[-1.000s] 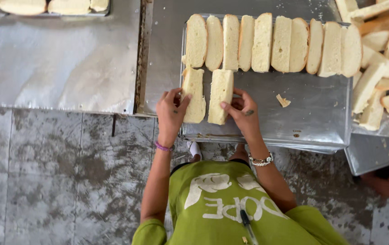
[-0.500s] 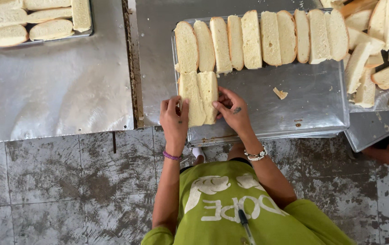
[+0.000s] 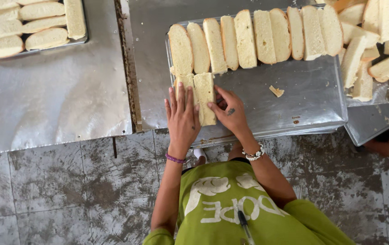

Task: The person organizes metal trays and then picks up bread rolls from a pile, slicing some by hand and arranging them in rows on a tray.

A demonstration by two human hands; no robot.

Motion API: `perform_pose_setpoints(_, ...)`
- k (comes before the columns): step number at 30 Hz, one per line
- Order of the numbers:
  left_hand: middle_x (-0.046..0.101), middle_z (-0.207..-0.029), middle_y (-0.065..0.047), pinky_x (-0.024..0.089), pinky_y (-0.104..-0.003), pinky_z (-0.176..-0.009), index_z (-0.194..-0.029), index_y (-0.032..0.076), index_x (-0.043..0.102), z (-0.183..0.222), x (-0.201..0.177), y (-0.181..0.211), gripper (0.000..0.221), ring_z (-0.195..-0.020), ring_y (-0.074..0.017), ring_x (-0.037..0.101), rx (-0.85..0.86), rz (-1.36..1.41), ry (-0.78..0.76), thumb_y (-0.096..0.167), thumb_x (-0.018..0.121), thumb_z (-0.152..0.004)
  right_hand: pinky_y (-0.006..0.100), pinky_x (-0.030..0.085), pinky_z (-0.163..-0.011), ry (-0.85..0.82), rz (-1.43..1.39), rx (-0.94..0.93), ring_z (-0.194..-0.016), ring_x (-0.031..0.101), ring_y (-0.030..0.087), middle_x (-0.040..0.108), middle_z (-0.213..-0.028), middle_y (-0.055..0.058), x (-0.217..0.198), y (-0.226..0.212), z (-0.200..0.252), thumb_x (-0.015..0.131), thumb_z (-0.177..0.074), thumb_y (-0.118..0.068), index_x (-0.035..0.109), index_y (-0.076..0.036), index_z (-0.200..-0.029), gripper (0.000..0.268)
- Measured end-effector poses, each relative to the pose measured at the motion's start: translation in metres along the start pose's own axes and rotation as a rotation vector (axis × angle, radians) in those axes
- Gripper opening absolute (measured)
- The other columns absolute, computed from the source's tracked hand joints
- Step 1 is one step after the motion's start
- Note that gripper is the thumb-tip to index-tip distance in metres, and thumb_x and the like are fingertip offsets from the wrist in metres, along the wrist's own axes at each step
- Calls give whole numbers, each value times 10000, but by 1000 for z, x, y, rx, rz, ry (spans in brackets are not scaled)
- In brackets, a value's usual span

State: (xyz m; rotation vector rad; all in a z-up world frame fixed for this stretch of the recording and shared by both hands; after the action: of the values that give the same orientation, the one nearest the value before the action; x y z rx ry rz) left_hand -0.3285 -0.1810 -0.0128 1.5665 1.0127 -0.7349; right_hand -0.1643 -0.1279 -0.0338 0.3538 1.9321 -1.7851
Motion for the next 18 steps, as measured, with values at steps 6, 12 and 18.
perform_pose_setpoints(6, 208, -1698, -195, 197, -599, -1261, -1586, 54, 395, -3, -2, 2, 573, -1567, -444, 134, 12, 1, -70, 228, 479, -1047, 315, 555, -686, 63, 100, -201, -767, 652, 176, 660, -978, 113, -3, -16, 2, 805, -915, -250, 626, -47, -1413, 567)
perform_pose_setpoints(12, 201, -1677, -244, 125, -663, -1221, -1581, -6, 392, -19, -47, 53, 611, -1548, -469, 44, 8, -109, 128, 259, 526, -1048, 243, 518, -588, 79, -109, -19, -742, 647, 99, 656, -1086, 63, -94, 7, -2, 749, -946, -319, 644, -69, -1361, 496)
perform_pose_setpoints(18, 532, -1476, -235, 401, -514, -1198, -1435, 9, 547, -79, -4, 202, 434, -1425, -419, 478, 251, 617, 51, 91, 632, -1018, 220, 553, -592, 414, -187, 103, -795, 642, 67, 705, -971, -5, -311, 127, -24, 714, -986, -125, 703, -63, -1262, 283)
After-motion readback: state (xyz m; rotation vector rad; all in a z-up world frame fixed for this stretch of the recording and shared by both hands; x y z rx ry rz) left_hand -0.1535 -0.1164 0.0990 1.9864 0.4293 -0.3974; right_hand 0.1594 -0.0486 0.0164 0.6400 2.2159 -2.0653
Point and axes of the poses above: each hand's wrist, its own z-axis away from the middle knuckle, its own x-axis out of the palm, y = z × x, the point moved 6 cm from there along -z, towards the middle knuckle
